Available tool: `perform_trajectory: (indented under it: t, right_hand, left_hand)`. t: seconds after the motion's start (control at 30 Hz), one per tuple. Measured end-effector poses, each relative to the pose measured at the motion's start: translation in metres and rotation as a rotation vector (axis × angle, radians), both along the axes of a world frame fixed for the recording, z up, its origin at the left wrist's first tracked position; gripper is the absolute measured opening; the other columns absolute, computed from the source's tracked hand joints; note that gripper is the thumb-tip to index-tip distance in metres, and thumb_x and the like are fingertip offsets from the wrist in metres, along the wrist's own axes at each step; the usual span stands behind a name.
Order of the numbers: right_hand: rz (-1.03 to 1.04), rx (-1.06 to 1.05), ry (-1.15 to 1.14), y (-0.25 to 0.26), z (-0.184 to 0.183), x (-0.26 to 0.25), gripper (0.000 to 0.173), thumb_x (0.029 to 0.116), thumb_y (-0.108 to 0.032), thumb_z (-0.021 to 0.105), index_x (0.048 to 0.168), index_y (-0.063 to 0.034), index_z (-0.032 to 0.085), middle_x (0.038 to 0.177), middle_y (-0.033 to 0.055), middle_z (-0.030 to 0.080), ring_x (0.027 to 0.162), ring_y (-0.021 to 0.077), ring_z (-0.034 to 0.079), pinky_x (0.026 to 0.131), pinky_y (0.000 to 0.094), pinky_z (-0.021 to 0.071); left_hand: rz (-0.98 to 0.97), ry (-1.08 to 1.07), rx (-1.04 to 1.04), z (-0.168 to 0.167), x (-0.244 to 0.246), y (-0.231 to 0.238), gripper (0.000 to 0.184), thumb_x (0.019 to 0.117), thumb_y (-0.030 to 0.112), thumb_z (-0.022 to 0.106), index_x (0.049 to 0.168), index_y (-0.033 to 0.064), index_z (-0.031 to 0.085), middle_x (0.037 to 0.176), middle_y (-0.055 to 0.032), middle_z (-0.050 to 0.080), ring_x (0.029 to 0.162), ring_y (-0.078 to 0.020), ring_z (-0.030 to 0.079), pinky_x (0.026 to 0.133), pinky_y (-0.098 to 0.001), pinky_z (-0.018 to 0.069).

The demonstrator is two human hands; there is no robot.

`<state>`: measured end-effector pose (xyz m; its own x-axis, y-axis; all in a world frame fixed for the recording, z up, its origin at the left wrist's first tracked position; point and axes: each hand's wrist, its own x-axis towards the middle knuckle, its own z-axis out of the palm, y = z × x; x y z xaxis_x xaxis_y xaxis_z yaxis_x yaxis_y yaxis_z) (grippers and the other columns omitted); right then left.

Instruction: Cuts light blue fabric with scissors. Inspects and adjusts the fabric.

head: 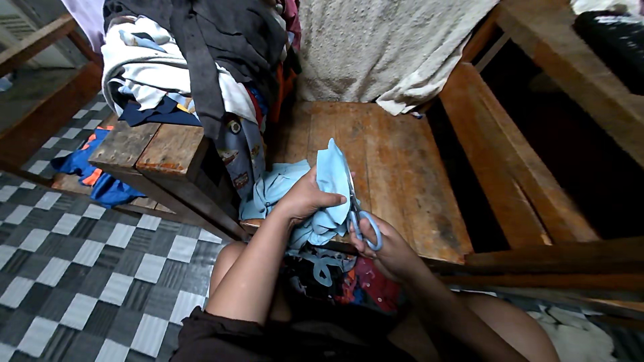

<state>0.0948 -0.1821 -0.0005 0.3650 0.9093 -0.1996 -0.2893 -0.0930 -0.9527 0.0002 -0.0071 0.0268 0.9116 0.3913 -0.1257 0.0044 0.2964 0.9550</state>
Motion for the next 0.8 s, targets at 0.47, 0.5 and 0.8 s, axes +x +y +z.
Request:
perform_trajectory:
  t: [0.47, 0.5, 0.8]
  right_hand:
    - [-0.027, -0.006, -0.006, -0.001, -0.0027, 0.0043, 0.025, 0.1061, -0.035, 0.045, 0.098, -0.0132, 0.053, 0.062, -0.0116, 0.052, 0.048, -0.0043, 0.044, 0.047, 0.0103, 0.0375]
    - [-0.03, -0.003, 0.005, -0.0009, -0.0023, 0.0048, 0.026, 0.1063, -0.037, 0.045, 0.098, -0.0129, 0.052, 0.062, -0.0113, 0.052, 0.048, -0.0044, 0.043, 0.046, 0.01, 0.0368]
    - [-0.07, 0.009, 0.002, -0.0001, -0.0047, 0.0058, 0.032, 0.1027, -0.045, 0.052, 0.095, -0.0135, 0.053, 0.061, -0.0113, 0.053, 0.046, -0.0043, 0.043, 0.045, 0.0099, 0.0364]
  left_hand:
    - [-0.08, -0.002, 0.053, -0.0034, 0.0033, -0.0005, 0.073, 0.0817, -0.013, 0.068, 0.146, 0.001, 0.036, 0.126, -0.0121, 0.066, 0.105, -0.0133, 0.068, 0.093, -0.0303, 0.0572]
    - [-0.09, 0.008, 0.066, -0.0028, 0.0031, -0.0009, 0.074, 0.0815, -0.012, 0.069, 0.146, 0.0015, 0.035, 0.125, -0.0119, 0.066, 0.105, -0.0128, 0.068, 0.092, -0.03, 0.0573]
    - [-0.14, 0.0, 0.108, -0.0036, 0.0013, 0.0008, 0.075, 0.0803, -0.011, 0.07, 0.146, -0.0004, 0.035, 0.126, -0.0148, 0.062, 0.108, -0.0136, 0.067, 0.094, -0.0311, 0.0567]
